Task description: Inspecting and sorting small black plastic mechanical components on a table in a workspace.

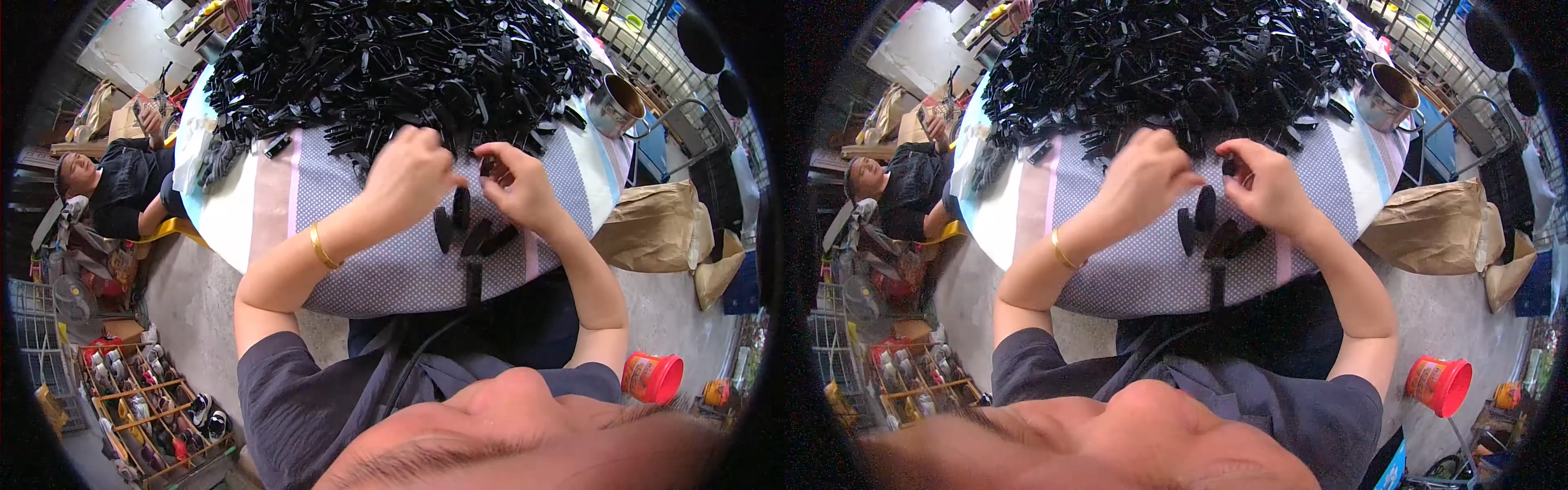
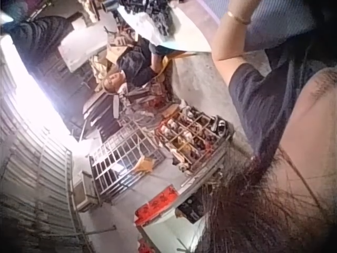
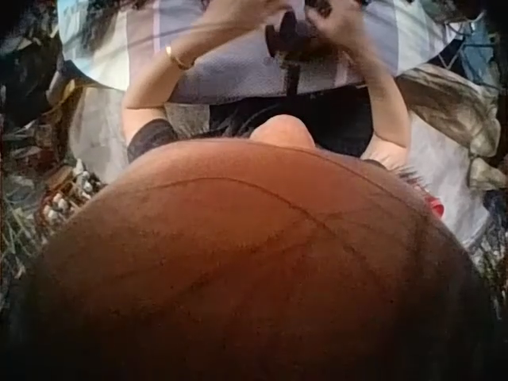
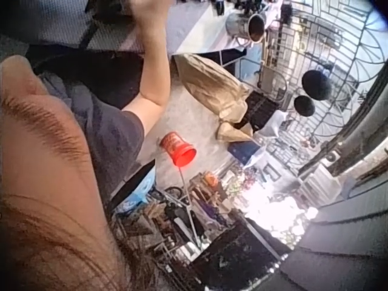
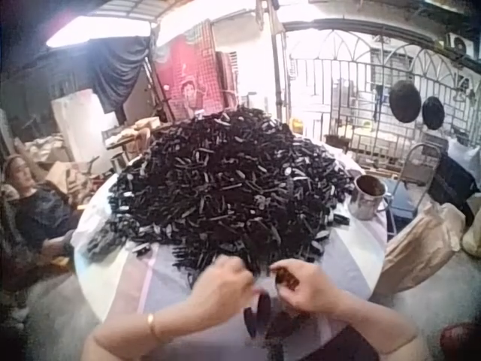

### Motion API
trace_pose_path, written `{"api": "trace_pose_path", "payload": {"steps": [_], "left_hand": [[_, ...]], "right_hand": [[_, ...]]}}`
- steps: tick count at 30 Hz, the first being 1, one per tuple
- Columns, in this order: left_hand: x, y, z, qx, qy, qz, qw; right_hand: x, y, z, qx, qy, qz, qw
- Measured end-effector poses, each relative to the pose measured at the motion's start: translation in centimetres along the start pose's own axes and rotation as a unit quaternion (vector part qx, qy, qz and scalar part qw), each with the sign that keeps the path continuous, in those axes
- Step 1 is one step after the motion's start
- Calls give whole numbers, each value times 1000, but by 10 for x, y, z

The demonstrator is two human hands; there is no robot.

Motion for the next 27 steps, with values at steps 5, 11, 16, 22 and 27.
{"api": "trace_pose_path", "payload": {"steps": [5,11,16,22,27], "left_hand": [[8,2,-16,59,-146,60,986],[0,3,-22,-34,-9,44,998],[0,-2,-30,30,318,109,941],[4,-2,-36,91,716,219,656],[7,-4,-34,58,662,196,721]], "right_hand": [[-9,1,9,55,-14,-19,998],[9,6,15,48,166,33,984],[20,6,4,-49,-60,164,983],[6,4,-2,-100,-78,118,985],[9,8,1,-131,-167,55,976]]}}
Point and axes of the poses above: each hand's wrist, its own y-axis away from the middle knuckle, its own z-axis out of the back of the hand, x = y × z, the point moved 3 cm from there along -y, towards the middle knuckle, and after that the axes turned 12 degrees about -y, right-handed, at the moved point
